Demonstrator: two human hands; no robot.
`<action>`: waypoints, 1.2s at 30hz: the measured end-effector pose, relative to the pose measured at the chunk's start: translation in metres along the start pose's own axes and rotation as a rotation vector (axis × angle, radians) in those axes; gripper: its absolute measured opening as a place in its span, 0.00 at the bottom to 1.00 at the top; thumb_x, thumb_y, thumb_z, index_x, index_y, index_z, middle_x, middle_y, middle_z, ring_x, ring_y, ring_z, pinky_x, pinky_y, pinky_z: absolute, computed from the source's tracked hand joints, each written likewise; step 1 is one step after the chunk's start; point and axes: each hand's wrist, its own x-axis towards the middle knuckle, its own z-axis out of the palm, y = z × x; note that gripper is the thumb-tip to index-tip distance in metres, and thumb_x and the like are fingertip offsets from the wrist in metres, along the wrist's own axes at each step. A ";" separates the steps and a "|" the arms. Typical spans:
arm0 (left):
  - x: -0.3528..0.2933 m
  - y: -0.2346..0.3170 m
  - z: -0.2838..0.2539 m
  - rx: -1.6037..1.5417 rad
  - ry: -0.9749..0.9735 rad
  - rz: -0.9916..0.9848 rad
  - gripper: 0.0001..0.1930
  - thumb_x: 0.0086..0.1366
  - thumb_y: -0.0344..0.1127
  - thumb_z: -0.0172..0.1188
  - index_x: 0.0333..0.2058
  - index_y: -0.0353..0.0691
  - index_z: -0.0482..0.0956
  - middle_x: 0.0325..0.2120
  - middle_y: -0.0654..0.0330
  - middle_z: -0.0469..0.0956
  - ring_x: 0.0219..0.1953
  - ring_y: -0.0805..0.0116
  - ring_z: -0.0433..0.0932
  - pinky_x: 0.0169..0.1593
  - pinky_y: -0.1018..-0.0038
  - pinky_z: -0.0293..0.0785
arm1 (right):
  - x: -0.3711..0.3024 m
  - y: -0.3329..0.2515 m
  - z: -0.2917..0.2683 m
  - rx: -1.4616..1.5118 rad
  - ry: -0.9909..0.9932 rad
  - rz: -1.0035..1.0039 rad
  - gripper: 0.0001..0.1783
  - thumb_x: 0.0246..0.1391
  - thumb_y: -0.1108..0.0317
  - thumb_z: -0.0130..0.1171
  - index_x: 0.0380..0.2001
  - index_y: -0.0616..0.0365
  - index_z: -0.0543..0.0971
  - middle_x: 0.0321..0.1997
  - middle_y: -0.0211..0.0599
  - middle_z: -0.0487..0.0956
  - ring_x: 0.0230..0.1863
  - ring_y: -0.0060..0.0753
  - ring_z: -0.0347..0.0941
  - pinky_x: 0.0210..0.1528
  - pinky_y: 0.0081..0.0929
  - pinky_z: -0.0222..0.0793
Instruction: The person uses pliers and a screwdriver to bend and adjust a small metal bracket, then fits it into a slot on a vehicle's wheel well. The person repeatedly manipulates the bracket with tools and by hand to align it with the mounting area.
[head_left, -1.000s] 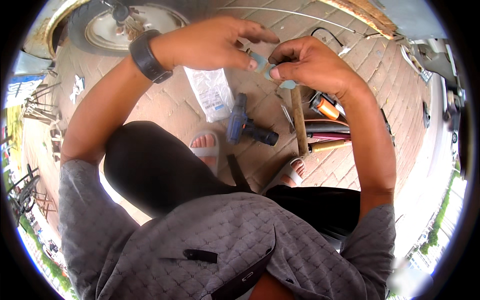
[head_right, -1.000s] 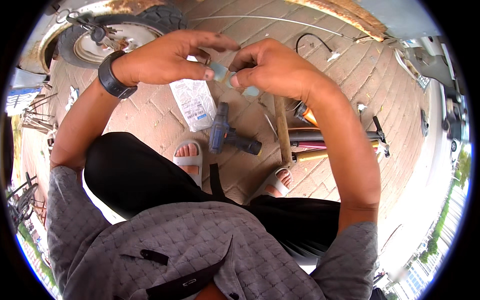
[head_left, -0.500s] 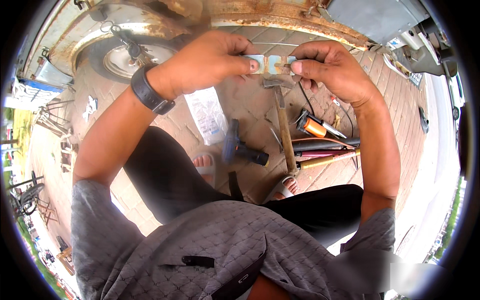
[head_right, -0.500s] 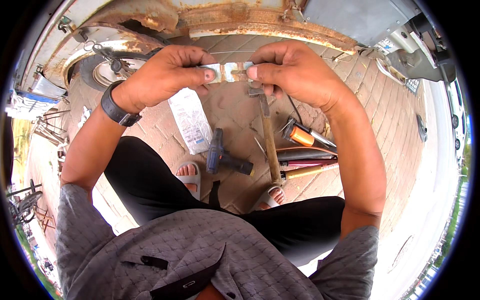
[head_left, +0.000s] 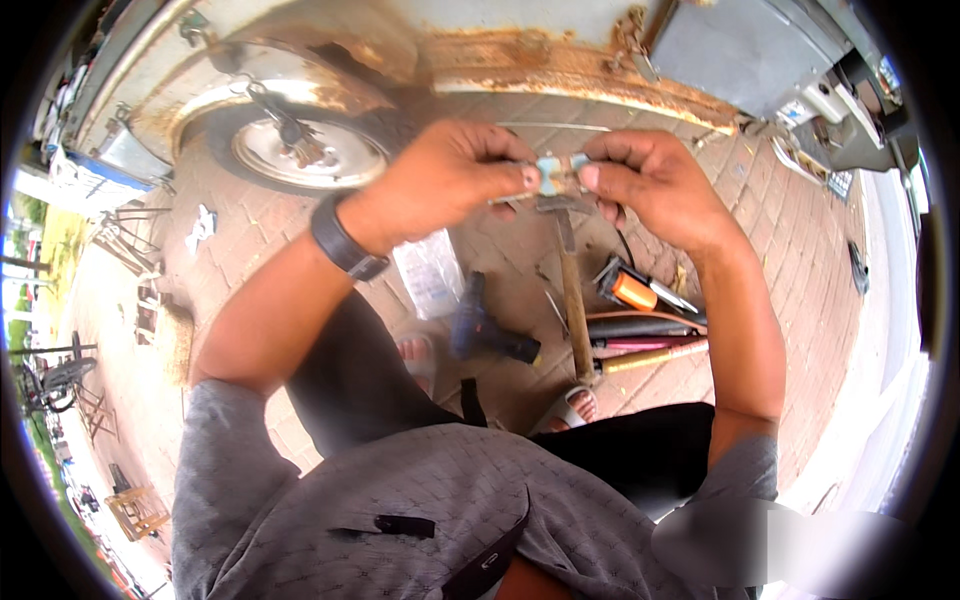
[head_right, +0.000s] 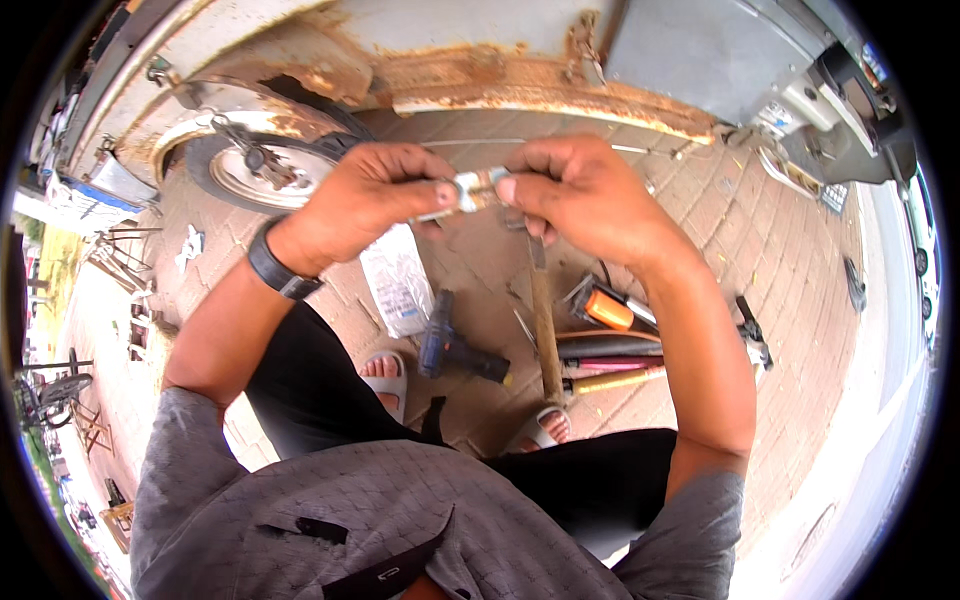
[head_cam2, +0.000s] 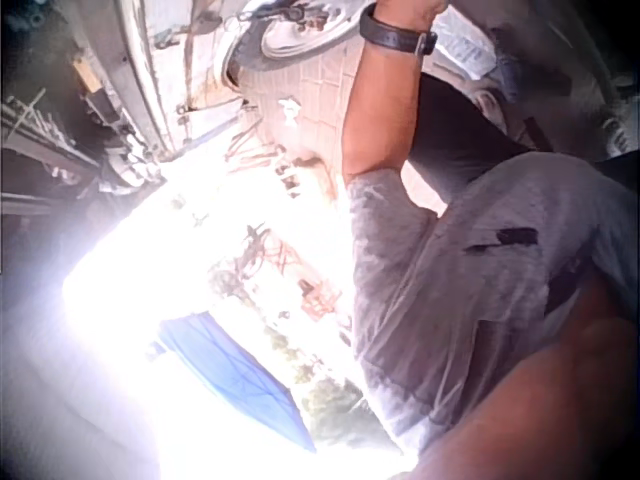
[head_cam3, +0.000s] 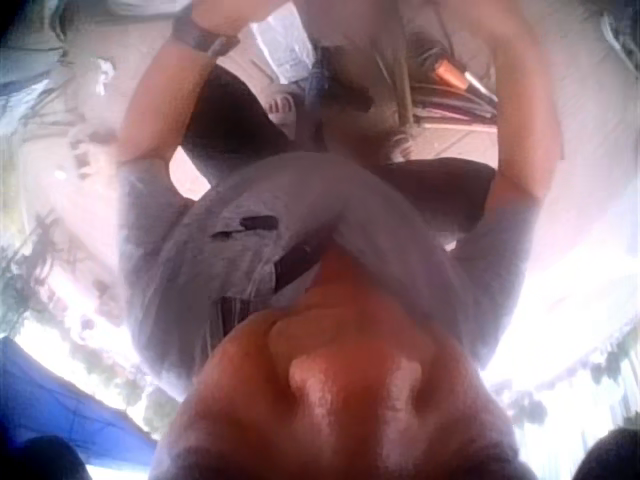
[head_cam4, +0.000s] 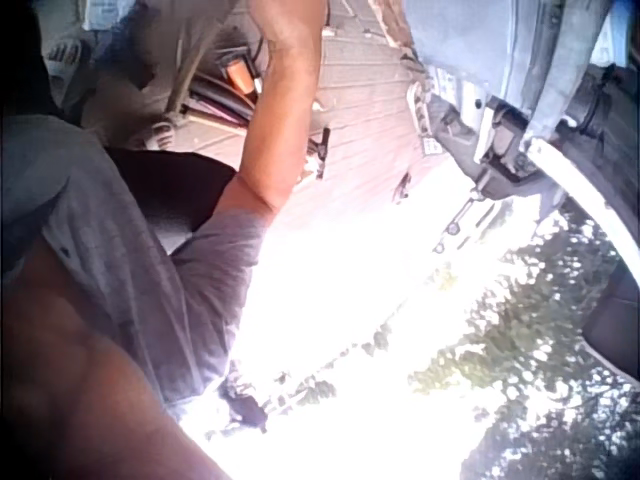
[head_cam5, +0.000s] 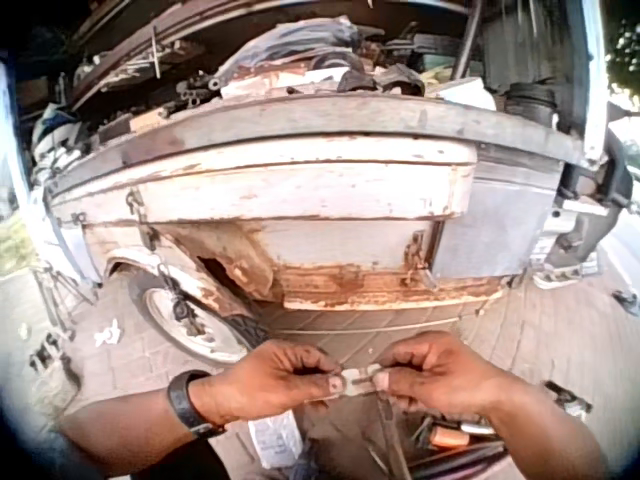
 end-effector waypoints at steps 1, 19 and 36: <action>0.000 0.002 0.003 0.002 0.012 -0.016 0.12 0.69 0.35 0.66 0.43 0.32 0.83 0.35 0.61 0.84 0.37 0.75 0.81 0.41 0.74 0.82 | 0.000 0.001 0.000 -0.003 0.003 0.020 0.10 0.64 0.65 0.63 0.37 0.62 0.83 0.27 0.25 0.79 0.27 0.16 0.72 0.28 0.19 0.70; 0.003 -0.026 -0.016 0.189 0.001 0.124 0.09 0.70 0.36 0.66 0.39 0.35 0.83 0.27 0.68 0.78 0.32 0.83 0.72 0.37 0.79 0.71 | 0.021 0.006 0.009 -0.062 0.007 -0.084 0.08 0.64 0.69 0.63 0.32 0.62 0.81 0.23 0.25 0.76 0.24 0.16 0.70 0.27 0.20 0.67; 0.008 -0.038 -0.017 0.413 -0.006 0.193 0.11 0.68 0.36 0.66 0.38 0.32 0.81 0.27 0.52 0.77 0.30 0.68 0.75 0.37 0.69 0.72 | 0.035 0.034 0.005 0.042 -0.073 0.000 0.07 0.64 0.70 0.64 0.33 0.63 0.81 0.23 0.25 0.76 0.25 0.16 0.72 0.27 0.19 0.67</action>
